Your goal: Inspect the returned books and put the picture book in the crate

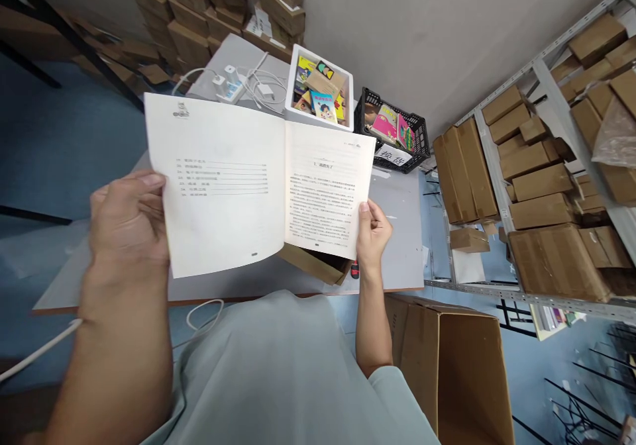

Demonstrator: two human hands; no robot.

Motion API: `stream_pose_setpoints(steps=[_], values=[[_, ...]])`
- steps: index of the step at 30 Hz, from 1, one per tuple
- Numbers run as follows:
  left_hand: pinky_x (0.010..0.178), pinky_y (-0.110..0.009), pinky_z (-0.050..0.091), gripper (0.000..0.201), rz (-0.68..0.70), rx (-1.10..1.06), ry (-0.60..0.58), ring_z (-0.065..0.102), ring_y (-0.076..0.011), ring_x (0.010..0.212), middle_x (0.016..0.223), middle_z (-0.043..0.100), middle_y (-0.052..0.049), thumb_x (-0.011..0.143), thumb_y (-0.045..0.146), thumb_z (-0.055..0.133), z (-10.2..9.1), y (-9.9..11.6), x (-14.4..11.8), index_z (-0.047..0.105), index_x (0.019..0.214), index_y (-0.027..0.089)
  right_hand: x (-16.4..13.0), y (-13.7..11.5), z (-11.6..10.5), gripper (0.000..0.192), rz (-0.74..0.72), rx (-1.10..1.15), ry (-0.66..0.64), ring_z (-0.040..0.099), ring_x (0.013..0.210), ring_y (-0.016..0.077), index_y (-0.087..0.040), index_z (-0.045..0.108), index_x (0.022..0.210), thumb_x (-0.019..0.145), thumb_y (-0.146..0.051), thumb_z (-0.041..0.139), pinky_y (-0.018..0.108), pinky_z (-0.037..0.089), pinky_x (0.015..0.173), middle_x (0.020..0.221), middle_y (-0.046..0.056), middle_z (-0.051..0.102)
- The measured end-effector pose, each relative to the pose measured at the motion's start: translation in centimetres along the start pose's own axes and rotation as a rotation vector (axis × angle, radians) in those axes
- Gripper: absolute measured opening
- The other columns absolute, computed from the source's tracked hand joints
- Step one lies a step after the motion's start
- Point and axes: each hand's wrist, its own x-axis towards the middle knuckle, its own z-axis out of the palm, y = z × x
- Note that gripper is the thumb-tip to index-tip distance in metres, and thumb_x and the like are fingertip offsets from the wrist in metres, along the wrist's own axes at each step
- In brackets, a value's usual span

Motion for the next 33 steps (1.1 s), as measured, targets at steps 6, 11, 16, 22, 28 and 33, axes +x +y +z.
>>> stream_pose_setpoints(steps=[6,11,16,22,28,33], values=[[0.062,-0.035,0.061,0.032,-0.075,-0.013,-0.034,0.077,-0.0283,0.08,0.061,0.068,-0.002,0.052,0.039,0.079,0.2,0.7,-0.9,0.065,0.076,0.023,-0.2,0.2,0.1,0.056,0.017,0.05,0.076,0.075,0.082,0.0204,-0.015,0.088,0.109,0.091,-0.067,0.076,0.031,0.058,0.068,0.102,0.013,0.087],[0.065,-0.037,0.064,0.032,-0.098,-0.046,-0.061,0.078,-0.0299,0.085,0.067,0.073,-0.005,0.052,0.037,0.081,0.4,1.2,-1.6,0.066,0.075,0.022,-0.4,0.1,-0.1,0.057,0.019,0.032,0.063,0.075,0.08,0.0198,-0.016,0.088,0.111,0.092,-0.068,0.074,0.03,0.057,0.064,0.102,0.014,0.087],[0.067,-0.04,0.066,0.034,-0.099,-0.067,-0.094,0.081,-0.0332,0.088,0.071,0.076,-0.007,0.053,0.038,0.088,0.6,1.3,-2.1,0.068,0.075,0.021,-0.5,0.7,-0.5,0.058,0.027,0.021,0.071,0.076,0.079,0.02,-0.016,0.088,0.112,0.092,-0.069,0.074,0.03,0.058,0.064,0.104,0.014,0.088],[0.068,-0.04,0.067,0.043,-0.105,-0.041,-0.131,0.081,-0.0313,0.088,0.074,0.079,-0.007,0.052,0.043,0.098,0.8,0.6,-2.1,0.071,0.076,0.02,-0.6,1.2,-0.7,0.058,0.04,0.041,0.065,0.075,0.077,0.0195,-0.015,0.087,0.113,0.093,-0.069,0.074,0.03,0.058,0.063,0.104,0.015,0.087],[0.065,-0.04,0.067,0.052,-0.133,-0.034,-0.123,0.08,-0.029,0.08,0.078,0.082,-0.009,0.048,0.047,0.105,0.8,-0.3,-2.0,0.074,0.079,0.02,-0.6,1.5,-0.6,0.058,0.048,0.056,0.073,0.077,0.081,0.021,-0.015,0.087,0.112,0.093,-0.068,0.075,0.034,0.062,0.069,0.104,0.014,0.087],[0.064,-0.043,0.069,0.064,-0.152,-0.037,-0.155,0.08,-0.0316,0.081,0.076,0.08,-0.01,0.04,0.054,0.111,1.0,-1.0,-2.1,0.076,0.08,0.019,-0.6,1.8,-0.4,0.055,0.063,0.081,0.056,0.073,0.075,0.0171,-0.016,0.087,0.112,0.094,-0.066,0.075,0.029,0.056,0.064,0.1,0.012,0.087]])
